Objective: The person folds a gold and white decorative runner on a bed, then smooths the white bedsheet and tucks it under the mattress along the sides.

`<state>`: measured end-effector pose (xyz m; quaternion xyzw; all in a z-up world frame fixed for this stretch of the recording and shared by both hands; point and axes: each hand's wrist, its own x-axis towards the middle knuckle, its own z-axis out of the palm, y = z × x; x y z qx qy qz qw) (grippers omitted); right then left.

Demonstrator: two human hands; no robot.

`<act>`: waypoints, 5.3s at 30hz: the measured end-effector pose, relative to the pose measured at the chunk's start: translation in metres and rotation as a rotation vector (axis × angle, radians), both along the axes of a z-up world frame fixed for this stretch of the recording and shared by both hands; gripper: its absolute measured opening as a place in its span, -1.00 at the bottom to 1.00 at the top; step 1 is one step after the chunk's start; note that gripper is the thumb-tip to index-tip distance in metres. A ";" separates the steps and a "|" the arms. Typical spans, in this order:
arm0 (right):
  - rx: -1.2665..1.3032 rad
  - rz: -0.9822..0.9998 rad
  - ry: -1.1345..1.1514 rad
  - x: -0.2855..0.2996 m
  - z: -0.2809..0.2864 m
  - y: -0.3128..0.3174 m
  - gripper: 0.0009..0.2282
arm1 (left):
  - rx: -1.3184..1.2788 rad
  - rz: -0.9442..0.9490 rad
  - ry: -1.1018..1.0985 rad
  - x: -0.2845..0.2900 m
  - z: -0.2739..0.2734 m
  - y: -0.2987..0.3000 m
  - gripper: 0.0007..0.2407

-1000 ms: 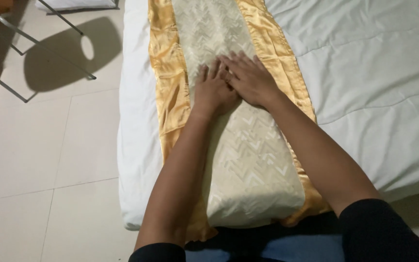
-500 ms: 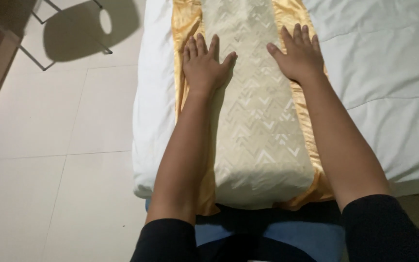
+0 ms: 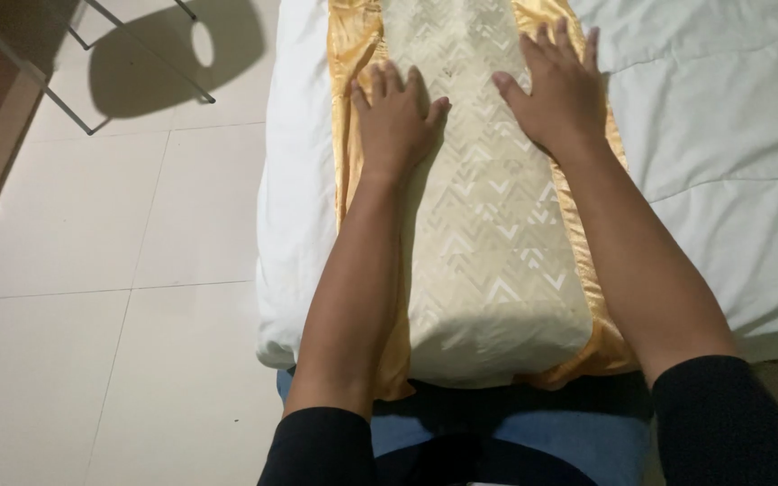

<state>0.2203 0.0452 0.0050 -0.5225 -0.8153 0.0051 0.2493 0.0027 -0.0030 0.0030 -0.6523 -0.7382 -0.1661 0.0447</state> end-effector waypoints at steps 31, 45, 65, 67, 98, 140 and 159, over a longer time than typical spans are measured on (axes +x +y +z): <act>-0.403 -0.222 -0.105 0.019 -0.028 0.047 -0.35 | -0.140 0.130 -0.006 -0.039 -0.003 0.018 -0.28; -0.309 0.086 0.061 0.017 0.071 -0.102 -0.56 | -0.248 -0.239 0.089 0.017 0.045 -0.104 -0.44; -0.063 -0.541 0.257 0.118 -0.020 -0.245 -0.74 | 0.185 0.357 -0.295 0.002 0.018 -0.276 -0.63; -0.031 -0.526 0.220 0.119 -0.030 -0.245 -0.74 | 0.160 0.387 -0.291 0.005 0.019 -0.276 -0.69; -0.300 -0.218 1.033 0.167 -0.070 -0.276 -0.68 | 0.193 0.334 -1.204 -0.035 -0.031 -0.336 -0.87; -0.062 -0.024 0.008 0.022 -0.011 -0.200 -0.29 | 0.131 -0.108 0.004 0.002 0.024 -0.222 -0.49; -0.489 0.058 0.114 0.036 0.133 -0.209 -0.14 | -0.424 -0.201 0.103 0.018 0.229 -0.225 -0.30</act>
